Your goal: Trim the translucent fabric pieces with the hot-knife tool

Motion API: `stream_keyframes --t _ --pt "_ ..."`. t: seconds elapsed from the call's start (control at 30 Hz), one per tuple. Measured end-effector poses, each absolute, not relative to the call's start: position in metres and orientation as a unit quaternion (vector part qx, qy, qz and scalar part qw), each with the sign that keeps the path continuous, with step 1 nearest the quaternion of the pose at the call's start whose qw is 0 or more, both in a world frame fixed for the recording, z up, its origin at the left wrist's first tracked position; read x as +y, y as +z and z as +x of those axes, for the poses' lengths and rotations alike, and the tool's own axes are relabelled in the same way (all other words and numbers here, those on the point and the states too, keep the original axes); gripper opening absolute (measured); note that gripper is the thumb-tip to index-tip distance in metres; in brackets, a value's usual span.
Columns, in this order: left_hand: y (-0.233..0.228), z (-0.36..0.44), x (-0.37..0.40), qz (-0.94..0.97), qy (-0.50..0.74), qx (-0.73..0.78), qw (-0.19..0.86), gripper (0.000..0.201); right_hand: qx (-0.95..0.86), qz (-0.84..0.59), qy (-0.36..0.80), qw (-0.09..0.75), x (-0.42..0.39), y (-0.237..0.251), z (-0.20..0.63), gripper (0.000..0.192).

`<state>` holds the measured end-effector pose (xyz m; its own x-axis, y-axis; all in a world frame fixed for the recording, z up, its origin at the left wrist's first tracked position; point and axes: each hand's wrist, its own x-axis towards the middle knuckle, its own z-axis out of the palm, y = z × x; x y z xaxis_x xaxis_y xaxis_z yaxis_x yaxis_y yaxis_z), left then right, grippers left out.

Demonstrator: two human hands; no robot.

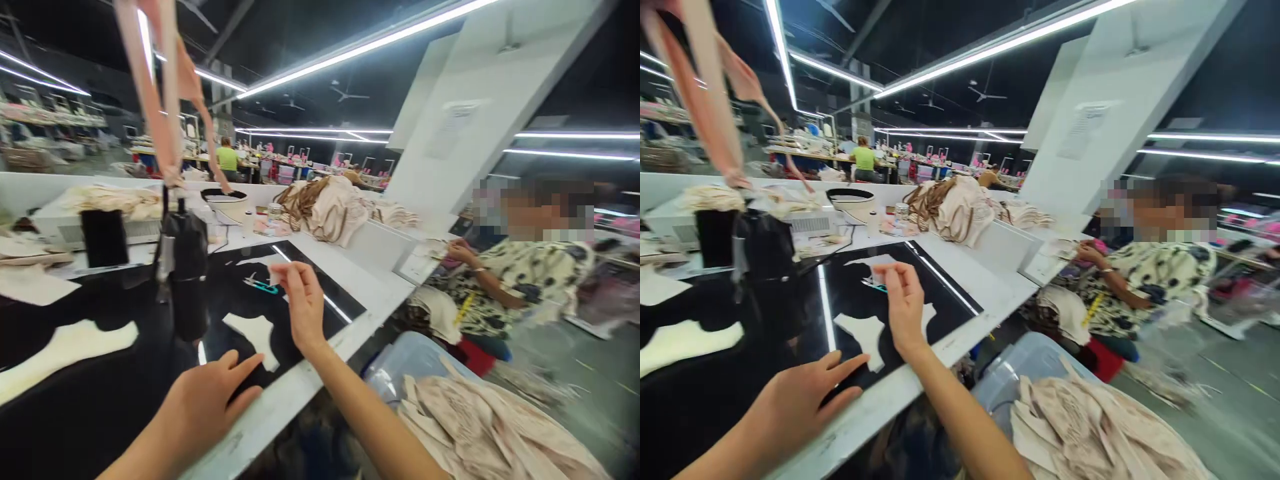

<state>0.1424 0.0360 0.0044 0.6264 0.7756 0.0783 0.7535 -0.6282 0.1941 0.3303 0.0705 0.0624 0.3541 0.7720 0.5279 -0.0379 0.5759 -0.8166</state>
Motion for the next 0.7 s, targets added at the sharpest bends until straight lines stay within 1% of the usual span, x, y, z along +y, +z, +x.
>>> stream_keyframes --t 0.1,0.2,0.3,0.43,0.57,0.7 --pt "-0.002 0.139 0.04 0.894 0.085 0.432 0.077 0.048 -0.512 -0.35 0.264 0.738 0.037 0.063 0.324 0.025" --pt "-0.003 0.135 0.04 0.893 0.075 0.438 0.073 0.052 -0.52 -0.327 0.28 0.738 0.011 0.057 0.323 0.024" --pt "-0.001 0.131 0.039 0.889 0.067 0.448 0.068 0.054 -0.52 -0.307 0.304 0.737 -0.003 0.047 0.324 0.02" --pt "0.001 0.131 0.041 0.872 0.074 0.475 0.091 0.059 -0.501 -0.303 0.326 0.742 -0.011 0.035 0.322 0.017" --pt "0.002 0.133 0.043 0.862 0.07 0.499 0.059 0.054 -0.477 -0.316 0.343 0.745 -0.018 0.024 0.319 0.019" --pt "0.004 0.13 0.042 0.878 0.103 0.467 0.037 0.049 -0.45 -0.325 0.357 0.751 -0.024 0.011 0.317 0.022"
